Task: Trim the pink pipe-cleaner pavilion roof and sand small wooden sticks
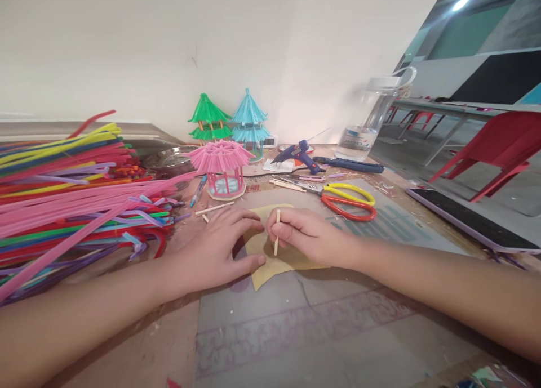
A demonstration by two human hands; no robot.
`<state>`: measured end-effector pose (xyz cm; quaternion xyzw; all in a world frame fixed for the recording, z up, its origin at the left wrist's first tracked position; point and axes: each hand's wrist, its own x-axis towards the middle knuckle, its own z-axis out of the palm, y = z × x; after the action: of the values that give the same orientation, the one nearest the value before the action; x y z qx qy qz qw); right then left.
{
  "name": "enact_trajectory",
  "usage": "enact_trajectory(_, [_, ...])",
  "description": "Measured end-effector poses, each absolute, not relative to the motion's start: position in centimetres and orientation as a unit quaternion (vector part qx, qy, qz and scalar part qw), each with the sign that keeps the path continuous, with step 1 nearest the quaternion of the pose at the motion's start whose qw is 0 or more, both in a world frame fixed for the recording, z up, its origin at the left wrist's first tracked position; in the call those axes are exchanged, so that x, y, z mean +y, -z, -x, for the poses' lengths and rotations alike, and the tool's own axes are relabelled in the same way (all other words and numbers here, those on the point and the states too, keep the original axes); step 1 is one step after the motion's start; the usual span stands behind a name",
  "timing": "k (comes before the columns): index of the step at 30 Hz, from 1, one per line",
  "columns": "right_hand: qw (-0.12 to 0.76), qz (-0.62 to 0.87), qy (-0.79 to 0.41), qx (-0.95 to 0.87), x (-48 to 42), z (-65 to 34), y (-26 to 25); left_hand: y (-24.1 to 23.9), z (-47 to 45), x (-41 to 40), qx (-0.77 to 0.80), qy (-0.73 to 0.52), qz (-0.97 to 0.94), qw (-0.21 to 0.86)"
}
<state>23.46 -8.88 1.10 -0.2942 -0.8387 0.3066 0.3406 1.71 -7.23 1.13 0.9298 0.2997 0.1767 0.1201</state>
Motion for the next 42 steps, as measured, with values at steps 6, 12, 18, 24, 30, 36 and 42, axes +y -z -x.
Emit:
enact_trajectory(6, [0.306,0.241,-0.221,-0.894,-9.5,-23.3,-1.5,-1.1,-1.7,-7.2,0.296,-0.176,-0.932,0.118])
enact_trajectory(12, [0.284,0.257,-0.026,-0.923,-7.9,-23.8,-1.2,-1.0,-1.8,-7.0,0.305,-0.172,-0.930,0.112])
enact_trajectory(18, [0.294,0.223,-0.122,-0.921,-8.7,-23.1,-1.2,-0.9,-1.7,-7.0,0.295,-0.180,-0.932,0.108])
enact_trajectory(24, [0.284,0.294,0.005,-0.913,-7.6,-23.8,-1.0,-1.2,-1.8,-7.1,0.319,-0.158,-0.928,0.110])
enact_trajectory(30, [0.294,0.244,-0.084,-0.920,-7.8,-23.5,-1.1,-1.3,-1.8,-7.2,0.311,-0.168,-0.929,0.108])
enact_trajectory(36, [0.290,0.293,-0.047,-0.910,-7.7,-23.7,-1.1,-1.2,-1.9,-7.1,0.316,-0.169,-0.926,0.121])
enact_trajectory(42, [0.257,0.292,0.004,-0.921,-7.4,-23.7,-0.9,-1.3,-1.8,-7.2,0.314,-0.173,-0.927,0.111])
